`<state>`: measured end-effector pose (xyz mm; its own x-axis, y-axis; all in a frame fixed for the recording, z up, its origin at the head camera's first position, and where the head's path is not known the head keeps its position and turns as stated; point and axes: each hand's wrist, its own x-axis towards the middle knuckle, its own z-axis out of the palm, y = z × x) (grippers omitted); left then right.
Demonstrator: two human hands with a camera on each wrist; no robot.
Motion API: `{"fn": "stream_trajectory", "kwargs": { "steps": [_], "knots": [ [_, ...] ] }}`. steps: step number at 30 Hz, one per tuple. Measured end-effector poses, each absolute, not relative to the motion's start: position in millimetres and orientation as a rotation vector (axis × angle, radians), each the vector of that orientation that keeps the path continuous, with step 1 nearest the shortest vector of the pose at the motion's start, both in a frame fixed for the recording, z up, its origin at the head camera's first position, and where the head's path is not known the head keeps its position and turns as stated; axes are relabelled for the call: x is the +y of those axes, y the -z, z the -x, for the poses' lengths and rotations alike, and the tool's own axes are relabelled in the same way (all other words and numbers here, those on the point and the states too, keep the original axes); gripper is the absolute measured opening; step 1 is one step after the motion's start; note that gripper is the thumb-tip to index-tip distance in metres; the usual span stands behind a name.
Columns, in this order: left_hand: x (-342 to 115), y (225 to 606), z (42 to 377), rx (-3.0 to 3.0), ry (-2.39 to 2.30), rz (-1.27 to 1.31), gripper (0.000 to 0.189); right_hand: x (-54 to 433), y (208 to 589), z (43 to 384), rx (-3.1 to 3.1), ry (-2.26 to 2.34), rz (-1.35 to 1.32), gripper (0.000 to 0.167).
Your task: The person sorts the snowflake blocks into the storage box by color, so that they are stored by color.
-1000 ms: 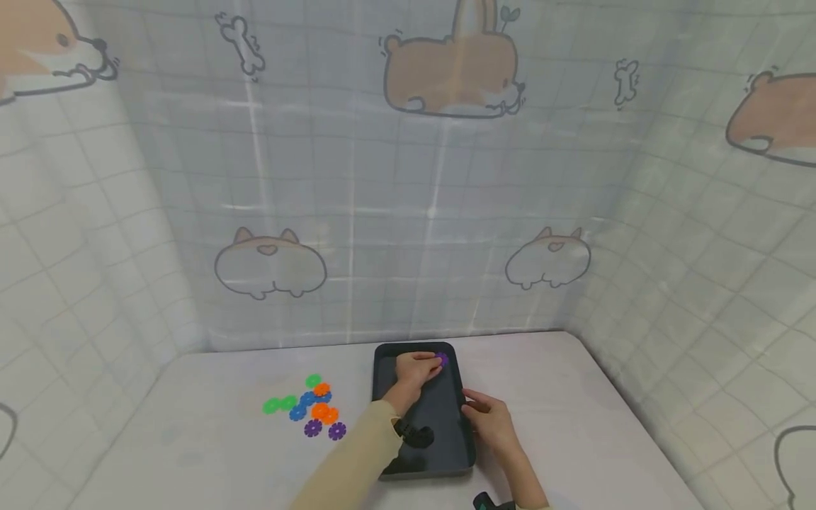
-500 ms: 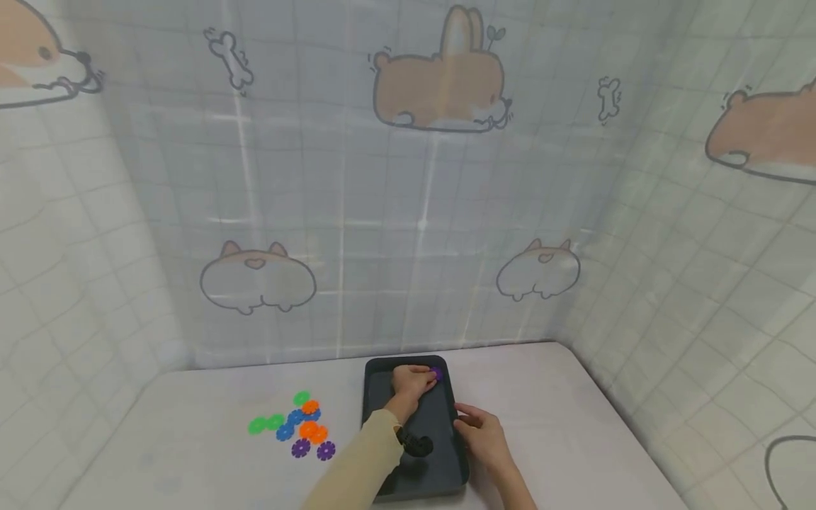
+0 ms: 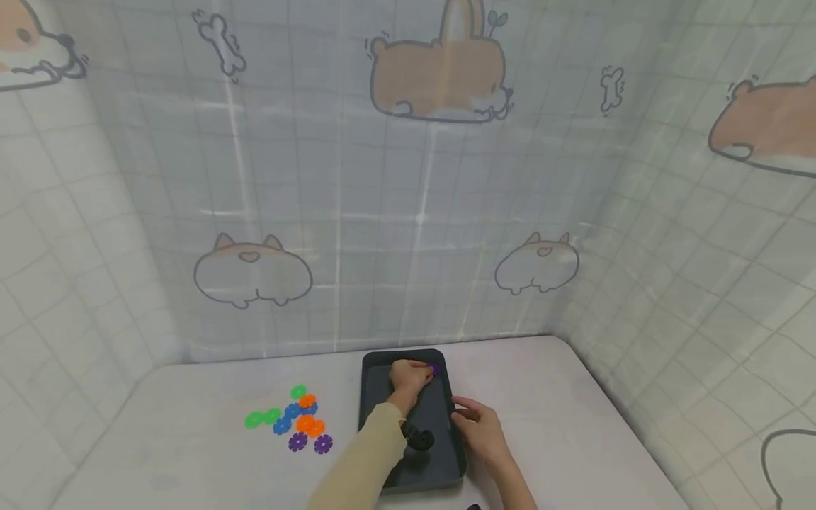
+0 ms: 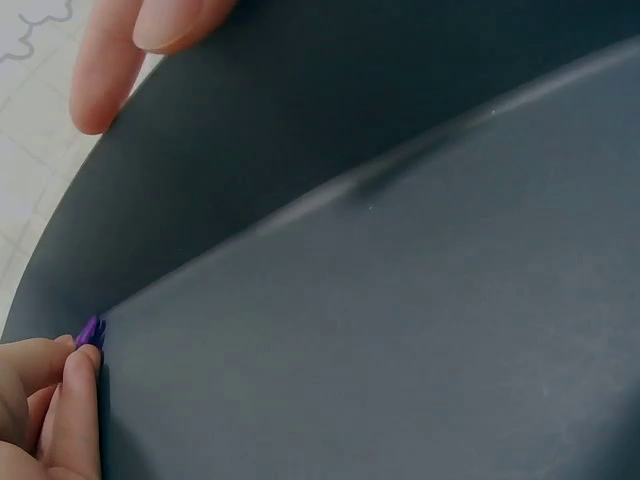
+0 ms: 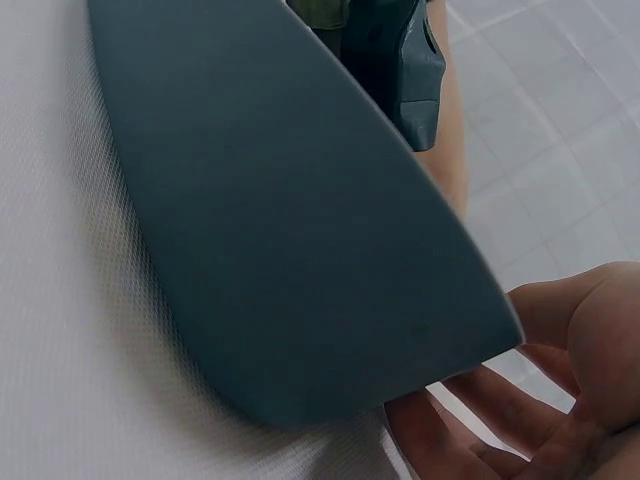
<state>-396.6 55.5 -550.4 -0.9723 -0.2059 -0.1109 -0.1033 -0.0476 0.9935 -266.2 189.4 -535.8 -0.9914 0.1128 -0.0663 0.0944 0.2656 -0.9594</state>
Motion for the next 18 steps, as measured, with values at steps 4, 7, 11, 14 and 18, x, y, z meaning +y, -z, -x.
{"fn": "stream_trajectory", "kwargs": {
  "steps": [4, 7, 11, 14, 18],
  "knots": [
    [56.9, 550.1, 397.9, -2.116, 2.172, -0.385, 0.013, 189.1, 534.8, 265.9, -2.465, -1.916, 0.183, 0.038],
    [56.8, 552.1, 398.2, -2.113, 2.167, -0.423, 0.013, 188.6, 536.3, 265.2, -2.457, -1.928, 0.169, 0.038],
    [56.5, 554.2, 398.2, -2.129, 2.136, -0.441, 0.013, 188.4, 538.7, 265.2, -2.463, -1.927, 0.189, 0.038],
    [57.5, 554.6, 398.5, -2.164, 2.072, -0.427, 0.011, 189.0, 539.2, 265.8, -2.469, -1.911, 0.196, 0.037],
    [60.1, 554.8, 399.8, -2.206, 1.967, -0.384, 0.008, 189.9, 538.6, 267.2, -2.455, -1.909, 0.180, 0.037]
  ]
}}
